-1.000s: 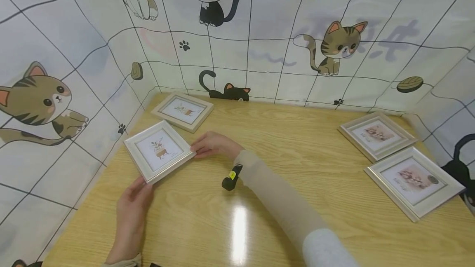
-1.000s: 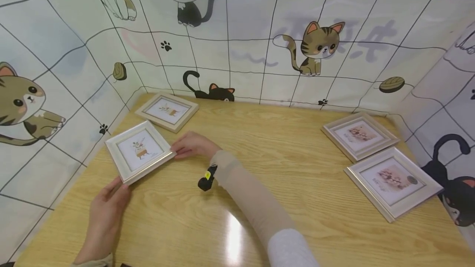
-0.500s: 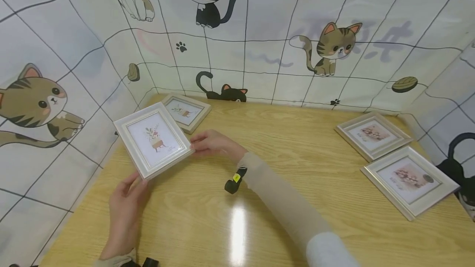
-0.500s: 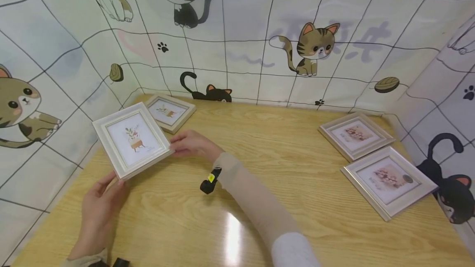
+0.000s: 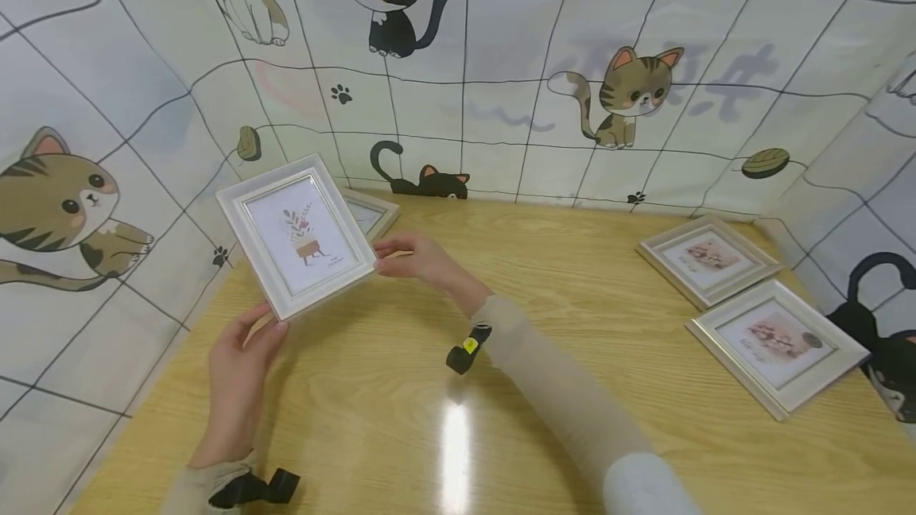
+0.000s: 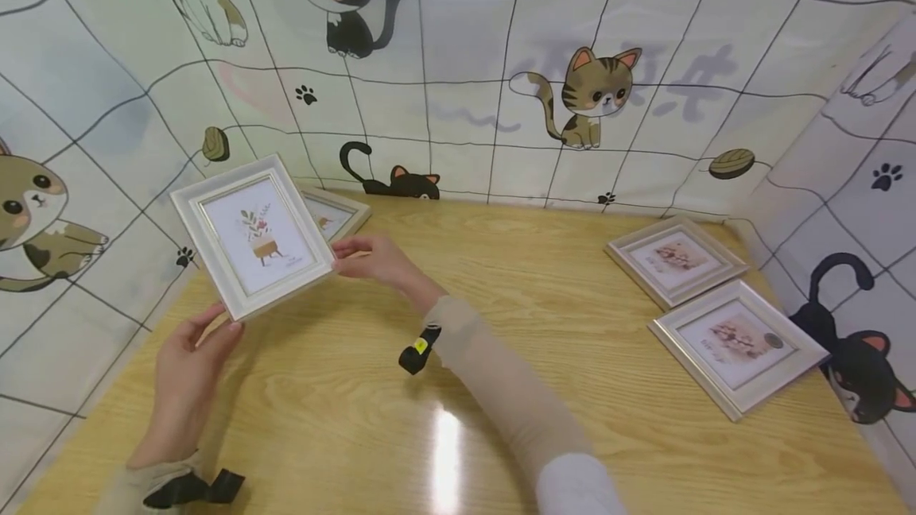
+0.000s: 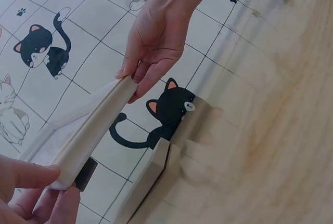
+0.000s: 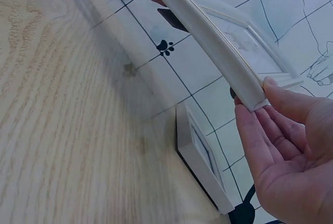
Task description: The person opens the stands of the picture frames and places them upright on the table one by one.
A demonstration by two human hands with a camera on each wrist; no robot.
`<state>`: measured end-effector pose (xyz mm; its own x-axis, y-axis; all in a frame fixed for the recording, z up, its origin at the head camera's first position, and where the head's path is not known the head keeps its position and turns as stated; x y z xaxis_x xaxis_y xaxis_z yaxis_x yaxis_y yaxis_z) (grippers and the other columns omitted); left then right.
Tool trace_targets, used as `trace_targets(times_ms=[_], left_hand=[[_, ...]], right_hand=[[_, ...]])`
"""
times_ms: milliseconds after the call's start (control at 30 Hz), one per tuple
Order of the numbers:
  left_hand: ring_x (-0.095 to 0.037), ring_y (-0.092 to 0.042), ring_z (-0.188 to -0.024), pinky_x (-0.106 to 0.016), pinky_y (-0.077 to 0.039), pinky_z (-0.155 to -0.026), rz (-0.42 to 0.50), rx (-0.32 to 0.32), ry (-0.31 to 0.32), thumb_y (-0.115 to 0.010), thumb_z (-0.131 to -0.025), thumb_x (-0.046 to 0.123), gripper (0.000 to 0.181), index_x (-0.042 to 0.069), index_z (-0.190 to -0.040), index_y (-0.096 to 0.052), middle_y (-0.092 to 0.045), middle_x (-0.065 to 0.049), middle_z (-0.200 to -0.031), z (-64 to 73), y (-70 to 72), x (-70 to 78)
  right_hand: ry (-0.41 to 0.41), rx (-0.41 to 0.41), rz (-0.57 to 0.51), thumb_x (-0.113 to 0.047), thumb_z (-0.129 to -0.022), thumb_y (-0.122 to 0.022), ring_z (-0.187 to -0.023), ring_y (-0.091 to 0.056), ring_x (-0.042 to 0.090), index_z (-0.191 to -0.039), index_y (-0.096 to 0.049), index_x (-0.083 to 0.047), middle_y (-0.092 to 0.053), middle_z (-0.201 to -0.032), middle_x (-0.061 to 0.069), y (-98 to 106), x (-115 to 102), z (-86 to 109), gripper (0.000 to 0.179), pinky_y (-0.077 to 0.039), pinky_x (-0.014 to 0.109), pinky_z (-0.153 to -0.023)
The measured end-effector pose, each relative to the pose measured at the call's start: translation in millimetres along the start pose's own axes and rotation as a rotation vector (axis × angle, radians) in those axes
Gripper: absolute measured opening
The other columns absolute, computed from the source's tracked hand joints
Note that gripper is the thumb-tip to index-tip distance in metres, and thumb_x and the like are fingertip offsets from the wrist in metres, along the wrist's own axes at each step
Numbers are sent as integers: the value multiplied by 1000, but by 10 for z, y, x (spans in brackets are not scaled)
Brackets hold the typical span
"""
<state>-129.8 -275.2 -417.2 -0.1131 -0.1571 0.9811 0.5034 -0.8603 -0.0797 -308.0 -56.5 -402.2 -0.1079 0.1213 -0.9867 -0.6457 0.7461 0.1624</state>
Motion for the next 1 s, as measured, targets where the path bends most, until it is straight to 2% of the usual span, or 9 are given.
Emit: trace_targets(times_ms=[100, 267, 500, 767, 867, 1000], left_hand=[[7, -64, -104, -8, -53, -87, -10, -32, -33, -69, -93, 10, 40, 6, -131, -56, -46, 5, -144, -38, -64, 88], [5, -63, -107, -8, -53, -88, -35, -87, -73, -69, -93, 10, 39, 7, -131, -57, -47, 6, -141, -110, -190, 221], [4, -65, -106, -9, -54, -89, -47, -175, -168, -70, -93, 11, 36, 7, -127, -61, -59, 8, -130, -211, -426, 370], [3, -67, -104, -12, -54, -90, 23, -279, -198, -68, -93, 6, 28, 9, -121, -62, -69, 15, -110, -334, -721, 453], [2, -68, -104, -13, -55, -90, 28, -314, -207, -69, -93, 5, 29, 9, -121, -62, -70, 15, -110, -375, -833, 470], [0, -67, -106, -14, -55, -91, 24, -370, -228, -67, -93, 2, 38, 5, -129, -56, -69, 14, -113, -417, -983, 494]], right_hand=[[28, 20, -55, -6, -92, -69, -100, -65, 11, -130, -63, -2, -67, -118, 13, 67, -32, 34, 39, -58, 30, -95], [29, 60, -67, -9, -94, -68, -104, -68, 14, -133, -61, -4, -64, -123, 13, 217, -67, 110, 40, -57, 33, -99], [49, 132, -107, -9, -93, -68, -105, -69, 14, -133, -61, -6, -65, -124, 12, 477, -111, 207, 41, -56, 37, -102], [89, 201, -151, -2, -94, -65, -102, -68, 10, -134, -59, -1, -66, -122, 8, 756, -114, 337, 41, -55, 38, -103], [87, 235, -151, -3, -93, -66, -102, -68, 9, -135, -58, -2, -66, -120, 5, 855, -95, 390, 42, -55, 37, -103], [84, 275, -152, -3, -92, -66, -101, -67, 9, -135, -58, -1, -66, -118, 3, 975, -87, 463, 44, -55, 36, -102]])
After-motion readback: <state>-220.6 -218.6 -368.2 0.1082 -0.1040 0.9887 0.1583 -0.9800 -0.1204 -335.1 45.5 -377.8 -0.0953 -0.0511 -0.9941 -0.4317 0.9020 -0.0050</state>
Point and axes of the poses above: each hand's wrist, its own z-axis away from the middle knuckle, its own y-axis out of the back of the hand, x = y × z, the point moved 4 cm from there along -z, towards the middle knuckle
